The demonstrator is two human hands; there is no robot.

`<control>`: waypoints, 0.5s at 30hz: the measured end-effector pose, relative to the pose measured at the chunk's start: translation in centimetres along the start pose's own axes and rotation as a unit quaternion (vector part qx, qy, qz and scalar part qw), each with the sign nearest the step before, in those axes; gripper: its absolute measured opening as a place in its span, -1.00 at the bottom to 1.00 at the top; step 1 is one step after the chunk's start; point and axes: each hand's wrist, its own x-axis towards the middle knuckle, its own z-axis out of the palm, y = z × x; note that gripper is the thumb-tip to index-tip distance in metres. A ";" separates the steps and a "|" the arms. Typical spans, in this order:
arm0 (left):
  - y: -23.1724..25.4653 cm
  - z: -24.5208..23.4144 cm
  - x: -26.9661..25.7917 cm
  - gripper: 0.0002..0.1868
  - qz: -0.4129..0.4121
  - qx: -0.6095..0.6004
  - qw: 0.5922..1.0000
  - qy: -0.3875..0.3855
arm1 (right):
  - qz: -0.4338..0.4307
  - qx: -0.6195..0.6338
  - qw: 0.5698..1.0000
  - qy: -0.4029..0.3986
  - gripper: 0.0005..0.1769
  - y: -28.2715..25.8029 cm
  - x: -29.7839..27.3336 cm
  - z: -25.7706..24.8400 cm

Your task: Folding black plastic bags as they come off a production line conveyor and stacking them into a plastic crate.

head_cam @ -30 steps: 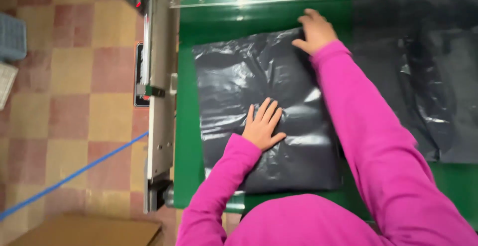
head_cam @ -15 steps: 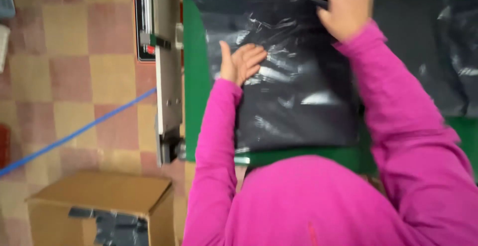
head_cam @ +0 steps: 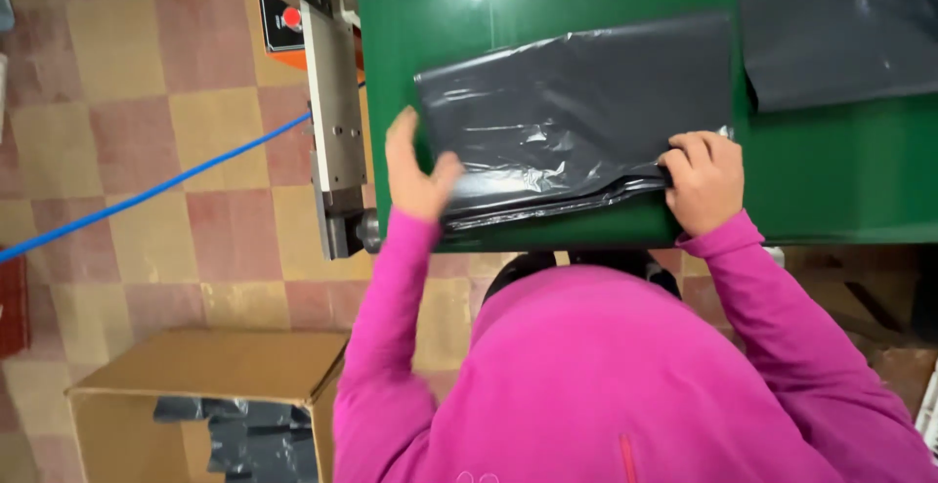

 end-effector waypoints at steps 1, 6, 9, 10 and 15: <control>2.1 -0.4 -1.6 -0.19 0.180 0.175 0.964 -0.083 | -0.010 -0.029 0.999 -0.020 -0.74 -0.9 0.6 -0.9; 0.5 -1.6 -5.8 -0.52 0.445 0.474 0.736 -0.188 | -0.088 -0.016 0.992 -0.091 -0.44 -8.0 2.1 -0.3; -2.5 -0.8 -5.0 -0.67 0.493 0.560 0.629 -0.219 | -0.156 0.120 0.973 -0.123 -0.23 -11.3 1.8 3.8; -2.4 0.3 -4.8 -0.80 0.389 0.554 0.650 -0.346 | -0.157 0.139 0.972 -0.106 -0.26 -11.7 1.6 4.9; 6.9 5.3 -1.9 -0.62 0.171 0.480 0.605 -0.612 | -0.199 0.184 0.961 -0.048 -0.40 -9.7 -4.5 7.4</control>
